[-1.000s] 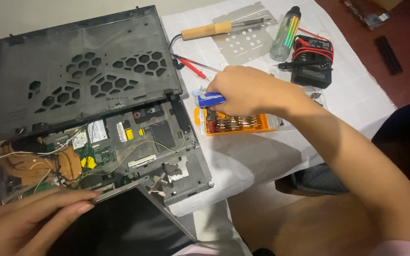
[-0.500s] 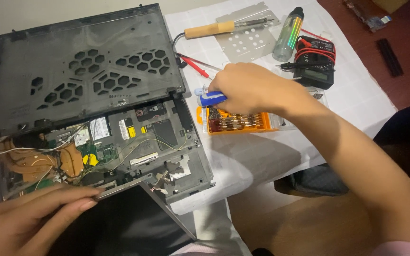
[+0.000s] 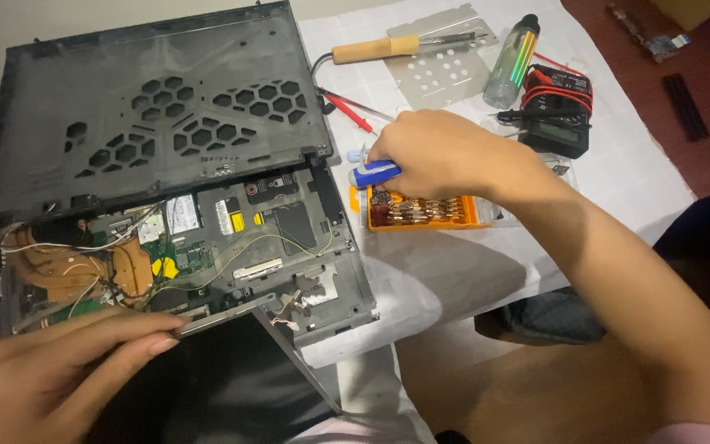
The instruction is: Disassembling a laptop by removing screws and the display panel to access internal hardware.
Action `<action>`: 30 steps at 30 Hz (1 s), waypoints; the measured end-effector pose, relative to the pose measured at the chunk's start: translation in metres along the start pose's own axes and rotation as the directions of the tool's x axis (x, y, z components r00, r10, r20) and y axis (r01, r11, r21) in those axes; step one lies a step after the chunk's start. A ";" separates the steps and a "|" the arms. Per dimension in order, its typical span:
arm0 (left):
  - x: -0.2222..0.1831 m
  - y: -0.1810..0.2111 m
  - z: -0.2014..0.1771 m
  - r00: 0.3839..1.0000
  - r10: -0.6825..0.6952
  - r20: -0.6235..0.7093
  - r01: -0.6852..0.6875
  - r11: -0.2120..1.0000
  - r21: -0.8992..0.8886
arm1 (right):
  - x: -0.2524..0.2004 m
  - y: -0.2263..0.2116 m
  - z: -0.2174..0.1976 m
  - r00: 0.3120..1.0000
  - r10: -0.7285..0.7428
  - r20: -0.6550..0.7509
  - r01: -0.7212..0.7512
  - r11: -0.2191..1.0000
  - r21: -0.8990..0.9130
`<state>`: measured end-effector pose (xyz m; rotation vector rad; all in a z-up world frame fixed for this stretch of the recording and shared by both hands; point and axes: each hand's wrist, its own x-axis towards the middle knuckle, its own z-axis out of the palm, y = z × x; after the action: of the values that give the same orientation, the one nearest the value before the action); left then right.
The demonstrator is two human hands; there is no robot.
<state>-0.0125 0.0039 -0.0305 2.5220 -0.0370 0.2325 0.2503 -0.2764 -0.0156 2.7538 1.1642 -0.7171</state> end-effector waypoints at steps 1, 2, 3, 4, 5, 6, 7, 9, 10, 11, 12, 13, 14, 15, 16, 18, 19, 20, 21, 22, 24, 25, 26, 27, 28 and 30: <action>0.000 0.000 0.000 1.000 -0.001 0.002 0.001 1.000 -0.001 | 0.001 0.001 0.001 1.000 0.001 0.002 -0.001 1.000 0.001; 0.000 -0.001 0.000 1.000 -0.008 0.006 0.008 1.000 0.015 | 0.002 0.001 0.003 1.000 0.005 -0.005 -0.005 1.000 -0.010; -0.001 -0.001 0.000 1.000 -0.016 0.011 0.015 0.999 0.031 | 0.003 0.002 0.004 1.000 0.008 -0.011 -0.009 1.000 -0.020; -0.001 0.000 0.000 1.000 -0.016 0.013 0.016 0.999 0.032 | 0.003 0.002 0.005 1.000 0.008 -0.011 -0.008 1.000 -0.018; -0.001 0.002 -0.001 1.000 -0.013 0.013 0.013 1.000 0.028 | 0.003 0.003 0.005 1.000 0.012 -0.026 -0.012 1.000 -0.025; 0.000 0.003 -0.001 1.000 -0.009 0.012 0.009 1.000 0.024 | 0.003 0.004 0.005 0.999 0.016 -0.041 -0.018 0.999 -0.032; 0.000 0.002 -0.001 1.000 -0.008 0.013 0.007 1.000 0.026 | 0.002 0.004 0.005 0.999 0.017 -0.043 -0.018 0.999 -0.030; 0.001 0.002 -0.001 0.999 -0.010 0.031 0.008 0.999 0.053 | 0.000 0.006 0.004 0.998 0.031 -0.054 -0.032 0.999 -0.005; 0.000 -0.001 -0.001 0.999 -0.010 0.033 0.008 0.998 0.054 | -0.002 0.004 0.003 0.998 0.032 -0.054 -0.032 0.999 -0.003; 0.000 -0.003 -0.001 0.999 -0.005 0.046 0.002 0.998 0.062 | -0.005 0.001 0.001 0.999 0.034 -0.002 -0.034 0.999 0.012; 0.000 -0.005 -0.001 0.998 0.000 0.059 -0.004 0.998 0.069 | -0.007 -0.001 -0.001 0.998 0.035 0.050 -0.037 0.999 0.026; 0.000 -0.004 -0.001 0.998 0.000 0.061 -0.004 0.998 0.070 | -0.007 0.000 0.002 0.998 0.036 0.051 -0.037 0.999 0.029; 0.000 -0.004 -0.001 0.999 -0.008 0.054 0.004 0.997 0.074 | -0.007 0.000 0.005 0.998 0.032 0.048 -0.034 0.999 0.029; 0.000 -0.003 -0.001 0.999 -0.016 0.047 0.013 0.997 0.079 | -0.007 0.000 0.007 0.999 0.029 0.046 -0.030 0.999 0.028; 0.000 -0.002 -0.001 0.999 -0.015 0.048 0.011 0.997 0.080 | -0.007 0.002 0.008 0.999 0.030 0.045 -0.031 0.999 0.030; -0.001 0.000 0.000 0.995 -0.084 0.044 0.080 0.992 0.100 | -0.006 0.006 0.010 0.999 0.037 0.019 -0.037 0.999 -0.013; -0.002 -0.001 0.000 0.996 -0.084 0.044 0.079 0.992 0.100 | -0.007 0.006 0.009 0.999 0.038 0.018 -0.037 0.999 -0.012; -0.002 -0.002 0.000 0.996 -0.076 0.041 0.072 0.992 0.099 | -0.008 0.006 0.007 0.999 0.037 0.012 -0.037 0.999 0.004; -0.002 -0.003 0.000 0.997 -0.069 0.037 0.065 0.993 0.098 | -0.010 0.006 0.006 0.999 0.036 0.005 -0.036 0.999 0.019; -0.002 -0.003 0.000 0.997 -0.069 0.037 0.065 0.993 0.098 | -0.008 0.008 0.008 0.999 0.036 0.004 -0.036 0.999 0.019; -0.002 -0.004 0.000 0.998 -0.052 0.040 0.048 0.994 0.102 | -0.004 0.010 0.013 1.000 0.021 0.007 -0.021 1.000 -0.005; -0.002 -0.002 0.000 0.998 -0.052 0.040 0.047 0.994 0.102 | -0.004 0.010 0.013 1.000 0.022 0.006 -0.022 1.000 -0.005; -0.001 -0.001 0.000 0.998 -0.052 0.035 0.048 0.994 0.093 | -0.003 0.010 0.014 1.000 0.027 0.003 -0.027 1.000 -0.002; -0.001 0.001 -0.001 0.998 -0.052 0.030 0.049 0.995 0.084 | -0.003 0.010 0.014 1.000 0.032 -0.001 -0.032 1.000 0.000; -0.001 0.001 -0.001 0.998 -0.052 0.030 0.049 0.995 0.084 | -0.003 0.009 0.014 1.000 0.031 -0.002 -0.031 1.000 0.000; 0.000 0.001 -0.001 0.997 -0.064 0.040 0.060 0.994 0.086 | -0.004 0.007 0.013 0.999 0.036 0.017 -0.036 0.999 0.015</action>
<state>-0.0131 0.0034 -0.0287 2.6080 0.0348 0.1588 0.2472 -0.2872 -0.0264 2.7676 1.1076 -0.7469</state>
